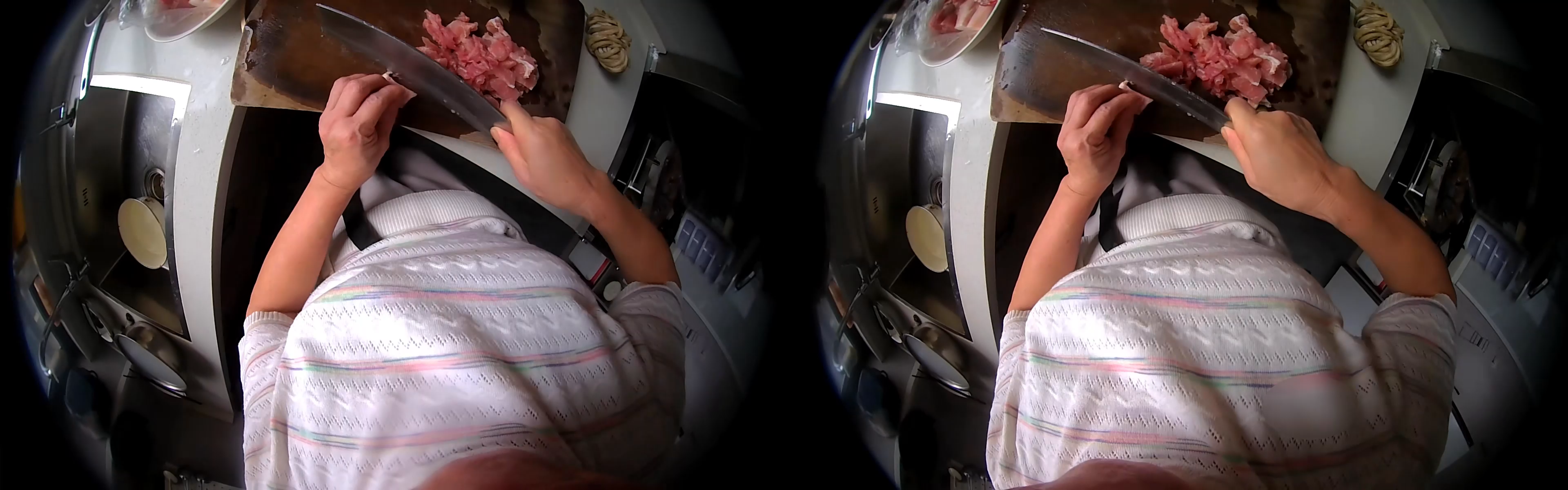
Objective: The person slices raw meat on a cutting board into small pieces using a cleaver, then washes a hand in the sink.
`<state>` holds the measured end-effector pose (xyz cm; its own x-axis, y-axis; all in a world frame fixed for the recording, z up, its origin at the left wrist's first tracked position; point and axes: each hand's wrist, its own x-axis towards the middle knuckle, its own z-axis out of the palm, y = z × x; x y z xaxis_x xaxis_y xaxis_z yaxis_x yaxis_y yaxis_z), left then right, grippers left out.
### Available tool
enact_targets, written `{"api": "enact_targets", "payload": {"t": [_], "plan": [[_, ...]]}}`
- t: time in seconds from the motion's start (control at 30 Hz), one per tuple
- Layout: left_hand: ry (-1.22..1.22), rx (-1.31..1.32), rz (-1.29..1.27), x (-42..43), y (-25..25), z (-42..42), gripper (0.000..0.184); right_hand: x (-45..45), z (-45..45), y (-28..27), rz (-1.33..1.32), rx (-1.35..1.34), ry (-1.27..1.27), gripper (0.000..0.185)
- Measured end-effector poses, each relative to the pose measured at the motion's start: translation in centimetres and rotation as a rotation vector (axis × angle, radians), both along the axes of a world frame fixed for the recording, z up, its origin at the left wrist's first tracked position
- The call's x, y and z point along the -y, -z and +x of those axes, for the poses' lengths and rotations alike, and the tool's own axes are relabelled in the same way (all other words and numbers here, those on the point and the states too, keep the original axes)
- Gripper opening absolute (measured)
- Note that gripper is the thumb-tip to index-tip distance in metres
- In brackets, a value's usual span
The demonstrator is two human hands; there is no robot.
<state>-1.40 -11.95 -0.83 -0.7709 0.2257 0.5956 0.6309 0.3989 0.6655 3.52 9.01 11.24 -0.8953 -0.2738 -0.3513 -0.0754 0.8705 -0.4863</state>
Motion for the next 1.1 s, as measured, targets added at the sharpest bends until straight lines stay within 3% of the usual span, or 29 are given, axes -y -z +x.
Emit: {"api": "enact_targets", "payload": {"t": [0.5, 0.73, 1.1], "plan": [[0.001, -0.031, -0.026, -0.3, 0.5, -0.2, 0.019, 3.7, -2.8, 2.2, 0.048, -0.045, -0.087, 0.014], [0.002, -0.012, -0.038, -0.1, 0.5, 0.1, 0.020, -0.8, -0.4, 1.3, 0.013, -0.013, 0.005, 0.016], [0.015, -0.001, -0.047, 0.4, 0.2, 0.1, 0.023, 0.3, 0.5, 0.3, -0.045, 0.031, -0.002, 0.015]]}}
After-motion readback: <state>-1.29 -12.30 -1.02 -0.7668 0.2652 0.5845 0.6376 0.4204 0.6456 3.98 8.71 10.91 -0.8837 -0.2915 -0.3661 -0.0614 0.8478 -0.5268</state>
